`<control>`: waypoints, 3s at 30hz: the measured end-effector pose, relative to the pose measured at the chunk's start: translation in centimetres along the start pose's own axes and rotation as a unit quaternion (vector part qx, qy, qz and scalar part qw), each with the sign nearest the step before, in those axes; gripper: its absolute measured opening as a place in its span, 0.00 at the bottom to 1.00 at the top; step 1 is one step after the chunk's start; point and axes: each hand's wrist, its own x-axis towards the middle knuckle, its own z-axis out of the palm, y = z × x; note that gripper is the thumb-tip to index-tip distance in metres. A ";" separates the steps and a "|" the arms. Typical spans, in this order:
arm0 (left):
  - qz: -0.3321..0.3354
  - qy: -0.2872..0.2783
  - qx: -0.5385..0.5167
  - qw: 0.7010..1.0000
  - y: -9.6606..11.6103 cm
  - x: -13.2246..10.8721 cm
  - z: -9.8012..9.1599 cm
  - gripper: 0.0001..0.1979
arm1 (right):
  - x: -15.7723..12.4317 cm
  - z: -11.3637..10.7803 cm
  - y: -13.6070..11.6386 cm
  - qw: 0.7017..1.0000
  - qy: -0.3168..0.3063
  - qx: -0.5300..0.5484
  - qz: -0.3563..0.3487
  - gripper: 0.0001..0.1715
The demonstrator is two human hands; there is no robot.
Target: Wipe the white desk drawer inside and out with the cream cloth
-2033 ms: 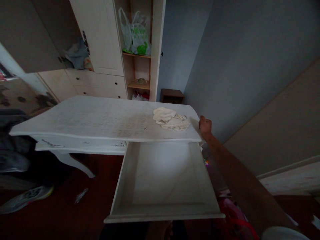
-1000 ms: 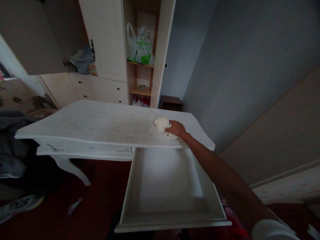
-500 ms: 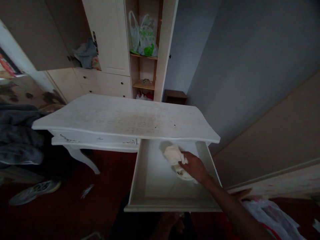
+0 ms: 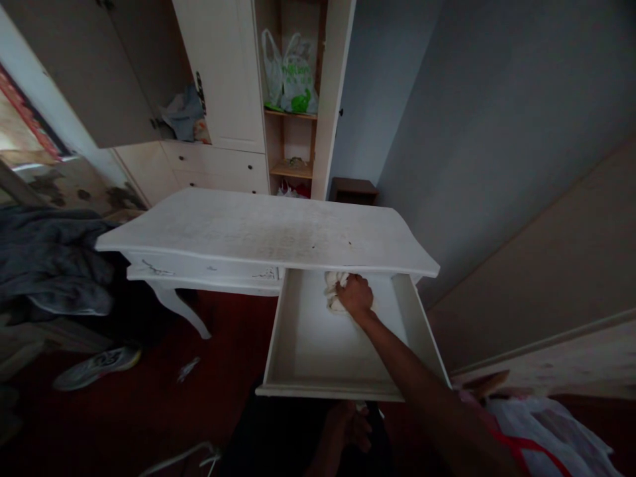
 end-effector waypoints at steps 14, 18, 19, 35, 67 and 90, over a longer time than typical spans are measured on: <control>0.066 0.028 0.006 0.997 2.3 -2.1 2.4 0.36 | -0.2 1.2 -8.1 0.952 -0.107 -0.019 -0.287 0.19; 0.078 0.050 0.018 0.996 2.9 -3.0 3.3 0.36 | -2.4 1.0 -6.3 0.914 -0.158 -0.038 -0.372 0.16; 0.079 0.055 0.019 0.995 2.9 -3.1 3.4 0.36 | -3.2 1.2 -6.0 0.904 -0.166 -0.038 -0.392 0.16; 0.092 0.093 0.029 0.991 3.1 -3.6 4.1 0.35 | -7.8 0.1 -4.2 0.777 -0.295 -0.074 -0.552 0.14; 0.057 0.051 -0.019 0.997 2.5 -3.0 2.9 0.29 | -9.3 -5.0 10.8 0.907 -0.233 -0.275 -0.219 0.28; 0.035 0.005 0.008 0.999 2.1 -2.0 1.3 0.28 | 3.0 -2.9 7.1 0.982 -0.047 -0.178 -0.042 0.21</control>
